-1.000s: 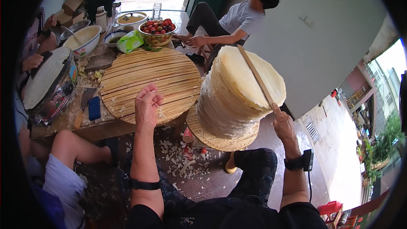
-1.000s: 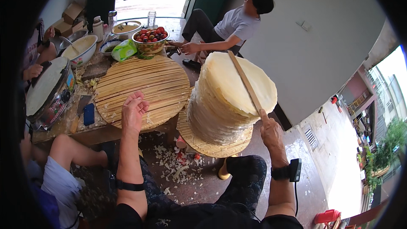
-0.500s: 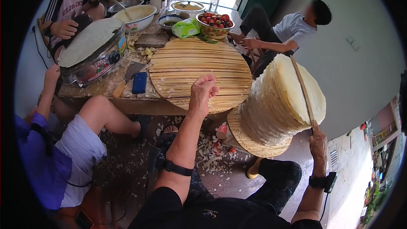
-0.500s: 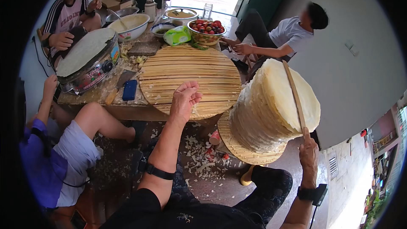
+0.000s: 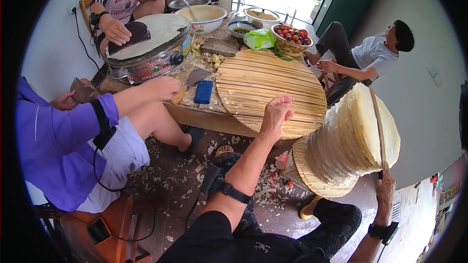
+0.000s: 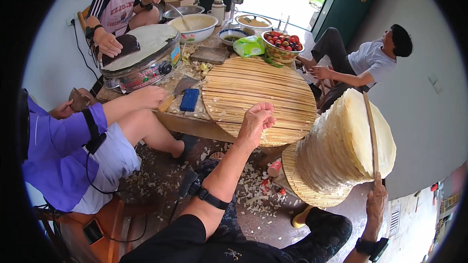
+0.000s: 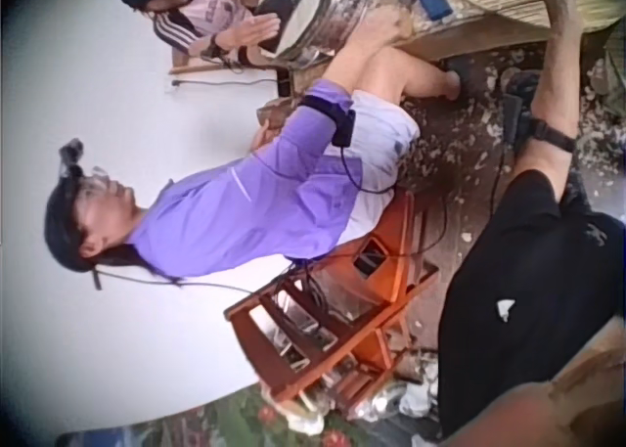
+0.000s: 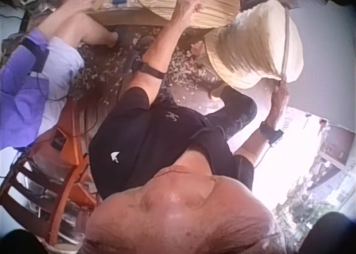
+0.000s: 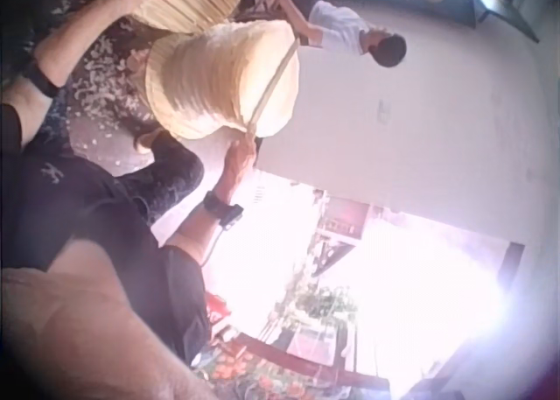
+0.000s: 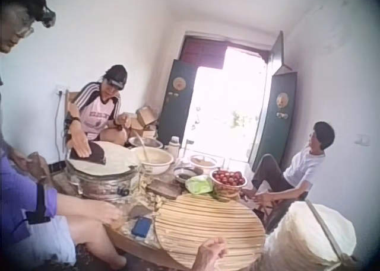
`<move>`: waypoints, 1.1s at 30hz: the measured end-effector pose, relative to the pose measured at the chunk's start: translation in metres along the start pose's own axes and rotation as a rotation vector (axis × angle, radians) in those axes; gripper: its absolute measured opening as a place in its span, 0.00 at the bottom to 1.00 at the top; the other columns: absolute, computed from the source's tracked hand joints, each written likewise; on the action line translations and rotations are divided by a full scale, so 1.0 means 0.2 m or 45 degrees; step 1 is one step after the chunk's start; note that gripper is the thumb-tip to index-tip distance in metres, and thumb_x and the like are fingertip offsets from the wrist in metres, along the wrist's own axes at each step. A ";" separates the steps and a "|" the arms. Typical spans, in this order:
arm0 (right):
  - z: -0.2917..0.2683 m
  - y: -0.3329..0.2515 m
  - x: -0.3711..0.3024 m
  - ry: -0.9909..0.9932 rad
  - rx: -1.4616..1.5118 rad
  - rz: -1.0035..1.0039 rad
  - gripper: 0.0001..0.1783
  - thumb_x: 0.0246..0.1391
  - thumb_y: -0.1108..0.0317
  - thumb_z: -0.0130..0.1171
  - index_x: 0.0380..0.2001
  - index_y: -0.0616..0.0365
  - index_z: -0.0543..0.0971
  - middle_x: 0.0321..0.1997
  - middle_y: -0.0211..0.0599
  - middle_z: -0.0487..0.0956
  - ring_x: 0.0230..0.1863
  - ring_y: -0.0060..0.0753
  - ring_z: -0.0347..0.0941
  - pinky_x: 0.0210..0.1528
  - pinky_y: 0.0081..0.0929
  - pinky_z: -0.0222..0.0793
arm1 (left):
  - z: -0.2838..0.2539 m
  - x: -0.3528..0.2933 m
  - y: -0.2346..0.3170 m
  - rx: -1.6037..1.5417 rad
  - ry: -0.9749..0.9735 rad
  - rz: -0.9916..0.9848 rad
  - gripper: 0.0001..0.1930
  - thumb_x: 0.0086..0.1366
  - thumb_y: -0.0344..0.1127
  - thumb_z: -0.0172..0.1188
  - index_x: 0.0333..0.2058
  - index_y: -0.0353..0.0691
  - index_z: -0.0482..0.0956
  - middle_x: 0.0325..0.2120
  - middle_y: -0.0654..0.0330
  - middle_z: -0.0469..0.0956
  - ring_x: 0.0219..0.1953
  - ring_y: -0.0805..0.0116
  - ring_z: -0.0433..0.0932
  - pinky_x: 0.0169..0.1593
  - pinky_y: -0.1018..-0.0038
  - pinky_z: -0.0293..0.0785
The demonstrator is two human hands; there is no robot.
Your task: Peeling thin cooked pancakes and stacking them neatly.
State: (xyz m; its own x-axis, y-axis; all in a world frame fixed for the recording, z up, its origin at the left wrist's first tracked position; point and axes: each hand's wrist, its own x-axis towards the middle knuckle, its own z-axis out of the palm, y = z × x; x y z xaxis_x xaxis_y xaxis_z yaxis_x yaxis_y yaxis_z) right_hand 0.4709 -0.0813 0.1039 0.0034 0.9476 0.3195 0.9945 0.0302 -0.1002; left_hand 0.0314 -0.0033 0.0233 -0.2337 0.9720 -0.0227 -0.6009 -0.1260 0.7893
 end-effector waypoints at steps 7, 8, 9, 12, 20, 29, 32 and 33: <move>0.00 -0.03 0.00 -0.004 -0.079 0.015 0.36 0.45 0.84 0.46 0.62 0.55 0.66 0.31 0.58 0.73 0.33 0.54 0.73 0.37 0.47 0.66 | 0.00 0.00 0.00 0.006 0.010 -0.003 0.12 0.60 0.34 0.56 0.43 0.40 0.76 0.35 0.64 0.76 0.32 0.74 0.75 0.39 0.76 0.72; 0.00 -0.02 0.00 -0.001 -0.044 0.011 0.36 0.45 0.84 0.46 0.62 0.56 0.65 0.31 0.58 0.73 0.33 0.54 0.73 0.37 0.47 0.66 | 0.00 0.00 0.00 0.001 0.007 -0.005 0.12 0.60 0.34 0.56 0.43 0.40 0.76 0.35 0.64 0.76 0.32 0.74 0.75 0.39 0.76 0.72; 0.01 -0.01 0.00 0.001 -0.009 0.008 0.36 0.45 0.84 0.46 0.62 0.57 0.65 0.31 0.58 0.73 0.32 0.54 0.73 0.37 0.47 0.66 | 0.00 0.00 0.00 -0.004 0.004 -0.007 0.12 0.60 0.35 0.56 0.43 0.40 0.76 0.35 0.64 0.76 0.32 0.75 0.76 0.39 0.77 0.72; 0.02 0.04 0.00 0.037 -0.029 -0.046 0.36 0.44 0.84 0.46 0.62 0.58 0.65 0.31 0.58 0.73 0.32 0.54 0.73 0.37 0.47 0.66 | 0.01 0.00 -0.01 0.004 -0.002 -0.017 0.12 0.60 0.35 0.56 0.42 0.40 0.76 0.34 0.65 0.76 0.31 0.75 0.76 0.39 0.77 0.72; 0.04 0.06 0.00 0.031 -0.063 -0.021 0.38 0.41 0.86 0.44 0.62 0.58 0.65 0.29 0.52 0.71 0.29 0.46 0.70 0.35 0.37 0.67 | 0.01 -0.02 0.00 0.008 0.005 -0.009 0.11 0.60 0.34 0.56 0.41 0.41 0.77 0.34 0.64 0.76 0.31 0.75 0.75 0.39 0.76 0.72; 0.05 0.07 0.00 0.048 -0.035 -0.037 0.39 0.41 0.87 0.43 0.62 0.58 0.65 0.28 0.50 0.69 0.28 0.43 0.68 0.34 0.37 0.66 | 0.02 -0.01 0.01 0.039 0.012 -0.022 0.11 0.61 0.35 0.56 0.42 0.40 0.77 0.35 0.64 0.76 0.32 0.75 0.75 0.39 0.76 0.72; 0.04 0.05 0.00 0.042 -0.050 -0.028 0.38 0.41 0.85 0.43 0.62 0.58 0.65 0.29 0.51 0.70 0.29 0.44 0.69 0.35 0.37 0.66 | 0.01 -0.01 0.00 0.046 0.003 -0.019 0.11 0.61 0.35 0.56 0.42 0.40 0.77 0.35 0.63 0.76 0.31 0.75 0.75 0.40 0.76 0.72; 0.03 0.03 0.00 0.031 -0.073 -0.014 0.38 0.42 0.84 0.43 0.62 0.58 0.65 0.29 0.52 0.71 0.29 0.45 0.70 0.36 0.38 0.67 | 0.01 -0.01 0.00 0.052 -0.007 -0.014 0.11 0.61 0.35 0.56 0.42 0.40 0.77 0.35 0.63 0.76 0.31 0.75 0.75 0.40 0.76 0.72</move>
State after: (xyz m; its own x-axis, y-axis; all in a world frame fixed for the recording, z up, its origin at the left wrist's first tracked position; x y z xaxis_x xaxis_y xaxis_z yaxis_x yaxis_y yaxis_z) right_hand 0.4771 -0.0791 0.0971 -0.0056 0.9391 0.3435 0.9988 0.0216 -0.0429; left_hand 0.0333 -0.0051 0.0238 -0.2230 0.9744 -0.0286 -0.5717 -0.1070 0.8135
